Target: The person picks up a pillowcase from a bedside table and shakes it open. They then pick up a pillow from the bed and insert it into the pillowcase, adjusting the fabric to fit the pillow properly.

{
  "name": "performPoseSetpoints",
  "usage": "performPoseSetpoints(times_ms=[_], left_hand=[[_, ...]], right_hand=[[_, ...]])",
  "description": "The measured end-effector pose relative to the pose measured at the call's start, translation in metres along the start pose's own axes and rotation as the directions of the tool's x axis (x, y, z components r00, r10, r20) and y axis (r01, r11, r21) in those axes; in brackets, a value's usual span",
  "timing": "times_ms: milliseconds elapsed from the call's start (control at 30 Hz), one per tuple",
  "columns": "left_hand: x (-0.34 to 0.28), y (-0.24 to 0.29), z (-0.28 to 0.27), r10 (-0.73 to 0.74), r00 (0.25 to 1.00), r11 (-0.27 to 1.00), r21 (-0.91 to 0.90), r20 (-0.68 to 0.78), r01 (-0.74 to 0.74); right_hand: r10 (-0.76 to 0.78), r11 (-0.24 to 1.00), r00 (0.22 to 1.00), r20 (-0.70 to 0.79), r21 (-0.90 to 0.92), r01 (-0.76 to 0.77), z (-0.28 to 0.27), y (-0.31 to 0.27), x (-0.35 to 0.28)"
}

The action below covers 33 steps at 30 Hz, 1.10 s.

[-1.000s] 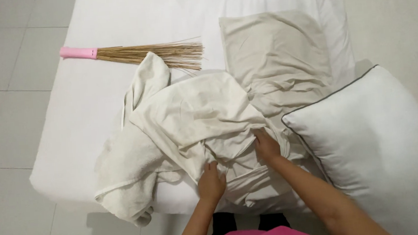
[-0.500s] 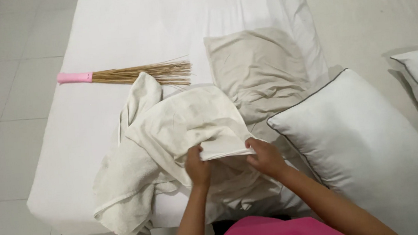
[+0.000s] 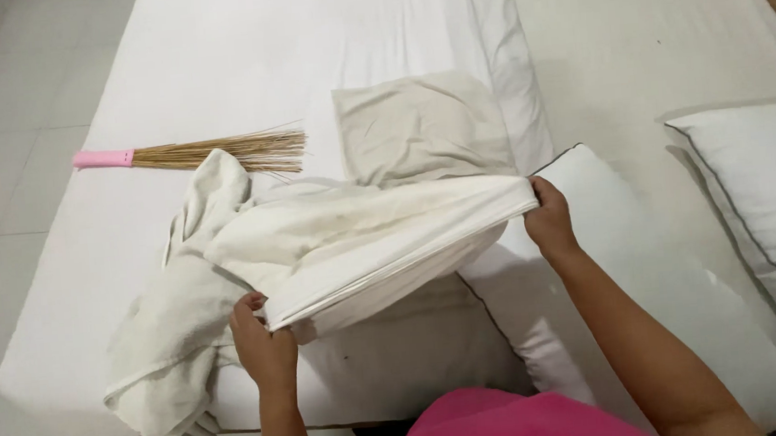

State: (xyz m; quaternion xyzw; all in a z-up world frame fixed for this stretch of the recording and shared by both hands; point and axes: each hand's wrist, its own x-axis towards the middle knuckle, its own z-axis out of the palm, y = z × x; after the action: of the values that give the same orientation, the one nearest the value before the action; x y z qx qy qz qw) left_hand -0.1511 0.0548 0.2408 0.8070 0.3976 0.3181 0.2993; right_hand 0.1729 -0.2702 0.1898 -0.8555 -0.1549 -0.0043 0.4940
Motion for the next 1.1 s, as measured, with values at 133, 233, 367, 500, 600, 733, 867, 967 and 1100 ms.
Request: performPoseSetpoints(times_ms=[133,233,367,500,600,733,867,967,1100], left_hand=[[-0.035,-0.016,0.036,-0.474,0.829,0.791,-0.270,0.296,0.548],[-0.060,-0.102,0.080,-0.575,0.664,0.524,-0.409,0.478,0.748],[-0.059,-0.112,0.084,-0.568,0.633,0.499,-0.392,0.526,0.773],[-0.031,-0.105,0.068,-0.433,0.694,0.593,-0.398,0.576,0.700],[-0.010,-0.108,0.066,-0.382,0.725,0.648,-0.394,0.573,0.652],[0.013,-0.090,0.059,-0.277,0.805,0.653,-0.512,0.524,0.558],[0.048,-0.044,0.047,-0.261,0.826,0.593,-0.592,0.500,0.546],[0.071,0.002,0.037,-0.286,0.826,0.482,-0.672,0.486,0.563],[0.096,0.031,0.039,-0.258,0.858,0.485,-0.708,0.445,0.513]], right_hand=[[0.331,0.794,0.872,0.361,0.392,-0.464,-0.020,0.016,0.031],[0.182,0.775,0.792,0.583,0.410,-0.480,-0.020,0.053,0.042],[0.129,0.744,0.732,0.669,0.423,-0.518,-0.025,0.078,0.056],[0.063,0.751,0.764,0.643,0.473,-0.460,-0.025,0.053,0.068],[0.115,0.713,0.765,0.634,0.484,-0.508,-0.023,0.038,0.080],[0.160,0.819,0.757,0.633,0.343,-0.460,-0.023,0.034,0.094],[0.291,0.851,0.774,0.562,0.218,-0.478,-0.030,-0.006,0.106],[0.246,0.805,0.747,0.617,0.299,-0.512,-0.036,-0.041,0.112],[0.330,0.837,0.687,0.647,0.135,-0.530,-0.036,-0.050,0.123]])
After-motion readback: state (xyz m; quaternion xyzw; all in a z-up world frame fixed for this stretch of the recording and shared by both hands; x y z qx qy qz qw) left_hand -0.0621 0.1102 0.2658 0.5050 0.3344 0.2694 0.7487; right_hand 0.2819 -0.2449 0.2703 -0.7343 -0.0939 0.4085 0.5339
